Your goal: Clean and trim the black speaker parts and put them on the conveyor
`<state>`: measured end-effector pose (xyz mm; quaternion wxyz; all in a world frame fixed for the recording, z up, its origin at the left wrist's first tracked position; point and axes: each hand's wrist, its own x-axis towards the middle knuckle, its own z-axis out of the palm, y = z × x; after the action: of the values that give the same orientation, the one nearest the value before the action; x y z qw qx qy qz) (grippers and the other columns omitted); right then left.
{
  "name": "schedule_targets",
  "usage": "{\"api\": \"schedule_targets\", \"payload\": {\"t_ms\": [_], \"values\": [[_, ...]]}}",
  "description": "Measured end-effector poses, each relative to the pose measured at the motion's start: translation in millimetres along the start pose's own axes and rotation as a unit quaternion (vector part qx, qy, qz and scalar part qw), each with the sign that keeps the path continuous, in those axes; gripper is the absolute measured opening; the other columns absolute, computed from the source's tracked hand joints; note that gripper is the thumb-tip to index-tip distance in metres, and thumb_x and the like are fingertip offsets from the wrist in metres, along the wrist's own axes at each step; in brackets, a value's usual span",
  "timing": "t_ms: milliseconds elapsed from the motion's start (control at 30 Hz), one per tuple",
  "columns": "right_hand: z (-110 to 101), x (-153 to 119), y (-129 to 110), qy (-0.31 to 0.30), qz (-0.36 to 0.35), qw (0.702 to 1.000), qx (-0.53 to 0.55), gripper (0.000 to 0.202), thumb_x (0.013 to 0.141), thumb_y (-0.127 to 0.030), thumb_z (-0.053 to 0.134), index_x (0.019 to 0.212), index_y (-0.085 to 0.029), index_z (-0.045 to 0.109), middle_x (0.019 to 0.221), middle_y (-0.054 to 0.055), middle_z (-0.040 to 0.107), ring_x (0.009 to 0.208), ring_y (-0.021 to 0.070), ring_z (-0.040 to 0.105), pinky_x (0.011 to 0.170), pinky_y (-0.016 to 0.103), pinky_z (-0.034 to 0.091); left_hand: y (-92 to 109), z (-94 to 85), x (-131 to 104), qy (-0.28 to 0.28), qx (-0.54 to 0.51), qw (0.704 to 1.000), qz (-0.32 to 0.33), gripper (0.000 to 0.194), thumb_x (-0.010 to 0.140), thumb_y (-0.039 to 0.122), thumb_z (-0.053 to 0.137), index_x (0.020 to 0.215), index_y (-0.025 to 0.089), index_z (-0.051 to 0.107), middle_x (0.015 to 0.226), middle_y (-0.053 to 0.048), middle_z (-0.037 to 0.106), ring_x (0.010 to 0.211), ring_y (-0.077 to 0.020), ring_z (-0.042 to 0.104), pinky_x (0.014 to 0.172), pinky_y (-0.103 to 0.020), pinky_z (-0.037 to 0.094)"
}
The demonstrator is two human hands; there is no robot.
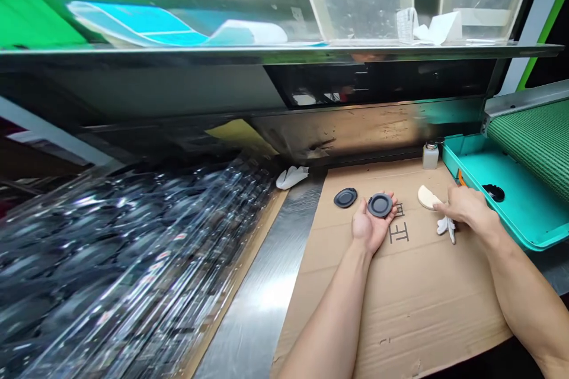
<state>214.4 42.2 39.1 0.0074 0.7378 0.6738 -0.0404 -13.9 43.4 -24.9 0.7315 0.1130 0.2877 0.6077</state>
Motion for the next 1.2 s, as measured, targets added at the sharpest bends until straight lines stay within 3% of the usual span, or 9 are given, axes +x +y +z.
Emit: {"api": "schedule_targets", "payload": {"t_ms": [67, 133, 300, 500, 600, 700, 800, 933, 1200], "values": [[-1, 1, 6, -0.077, -0.031, 0.996, -0.015, 0.035, 0.081, -0.046, 0.069, 0.099, -0.016, 0.070, 0.098, 0.016, 0.071, 0.092, 0.0288, 0.067, 0.071, 0.032, 0.044, -1, 0.2, 2, 0.005, -0.004, 1.000, 0.002, 0.046, 0.103, 0.045, 0.031, 0.113, 0.012, 0.062, 0.113, -0.018, 0.072, 0.091, -0.0253, 0.072, 0.073, -0.037, 0.057], [3, 1, 9, -0.086, -0.071, 0.994, -0.009, 0.020, 0.083, -0.031, 0.065, 0.097, -0.017, 0.070, 0.096, 0.013, 0.072, 0.089, 0.0259, 0.067, 0.069, 0.029, 0.041, -2, 0.0, 3, 0.005, 0.000, 1.000, 0.003, 0.045, 0.103, 0.045, 0.033, 0.112, 0.012, 0.062, 0.111, -0.018, 0.072, 0.091, -0.0257, 0.072, 0.072, -0.037, 0.057], [8, 12, 7, 0.068, -0.123, 0.987, 0.076, 0.026, 0.092, -0.018, 0.048, 0.111, -0.018, 0.066, 0.104, 0.011, 0.071, 0.097, 0.0222, 0.064, 0.080, 0.028, 0.040, -5, 1.0, 3, 0.000, 0.009, 1.000, -0.003, 0.041, 0.103, 0.042, 0.036, 0.108, 0.012, 0.063, 0.108, -0.018, 0.073, 0.090, -0.0253, 0.073, 0.070, -0.035, 0.058], [-29, 71, -7, 0.196, -0.027, 0.975, 0.104, 0.036, 0.096, -0.019, 0.041, 0.127, -0.019, 0.058, 0.111, 0.013, 0.065, 0.102, 0.0250, 0.062, 0.083, 0.030, 0.043, -6, 4.9, 2, -0.010, 0.007, 1.000, -0.015, 0.038, 0.103, 0.040, 0.040, 0.105, 0.010, 0.064, 0.105, -0.018, 0.073, 0.088, -0.0247, 0.073, 0.069, -0.035, 0.058], [-54, 104, -7, 0.189, 0.017, 0.978, 0.086, 0.040, 0.095, -0.020, 0.041, 0.131, -0.020, 0.059, 0.116, 0.015, 0.064, 0.103, 0.0263, 0.063, 0.084, 0.032, 0.044, -5, 4.7, 3, -0.009, -0.004, 1.000, -0.021, 0.038, 0.103, 0.040, 0.041, 0.103, 0.010, 0.064, 0.105, -0.018, 0.073, 0.086, -0.0233, 0.073, 0.068, -0.033, 0.057], [-67, 120, -1, 0.177, 0.001, 0.982, 0.069, 0.037, 0.094, -0.022, 0.046, 0.127, -0.020, 0.064, 0.117, 0.014, 0.068, 0.105, 0.0268, 0.064, 0.086, 0.032, 0.045, -5, 4.1, 3, -0.005, -0.018, 0.999, -0.028, 0.038, 0.102, 0.041, 0.041, 0.102, 0.010, 0.064, 0.103, -0.017, 0.073, 0.082, -0.0224, 0.072, 0.066, -0.032, 0.057], [-66, 123, 4, 0.178, -0.047, 0.980, 0.071, 0.032, 0.095, -0.031, 0.048, 0.119, -0.023, 0.068, 0.114, 0.010, 0.072, 0.106, 0.0259, 0.065, 0.086, 0.030, 0.045, -5, 4.2, 4, -0.017, -0.033, 0.999, -0.034, 0.038, 0.102, 0.042, 0.043, 0.104, 0.010, 0.063, 0.103, -0.018, 0.073, 0.082, -0.0231, 0.073, 0.066, -0.032, 0.056], [-58, 134, 7, 0.204, -0.033, 0.977, 0.054, 0.036, 0.095, -0.031, 0.046, 0.122, -0.023, 0.068, 0.113, 0.010, 0.073, 0.105, 0.0259, 0.066, 0.085, 0.031, 0.047, -5, 4.9, 6, -0.016, -0.034, 0.999, -0.035, 0.037, 0.101, 0.041, 0.043, 0.106, 0.010, 0.063, 0.106, -0.020, 0.073, 0.082, -0.0233, 0.073, 0.065, -0.032, 0.056], [-59, 170, 11, 0.112, -0.075, 0.991, 0.022, 0.031, 0.092, -0.026, 0.053, 0.113, -0.021, 0.076, 0.114, 0.010, 0.074, 0.108, 0.0254, 0.066, 0.092, 0.031, 0.048, -4, 7.5, 1, -0.005, -0.024, 0.999, -0.027, 0.037, 0.098, 0.045, 0.049, 0.105, 0.011, 0.064, 0.105, -0.020, 0.073, 0.088, -0.0254, 0.073, 0.066, -0.033, 0.056]]}}
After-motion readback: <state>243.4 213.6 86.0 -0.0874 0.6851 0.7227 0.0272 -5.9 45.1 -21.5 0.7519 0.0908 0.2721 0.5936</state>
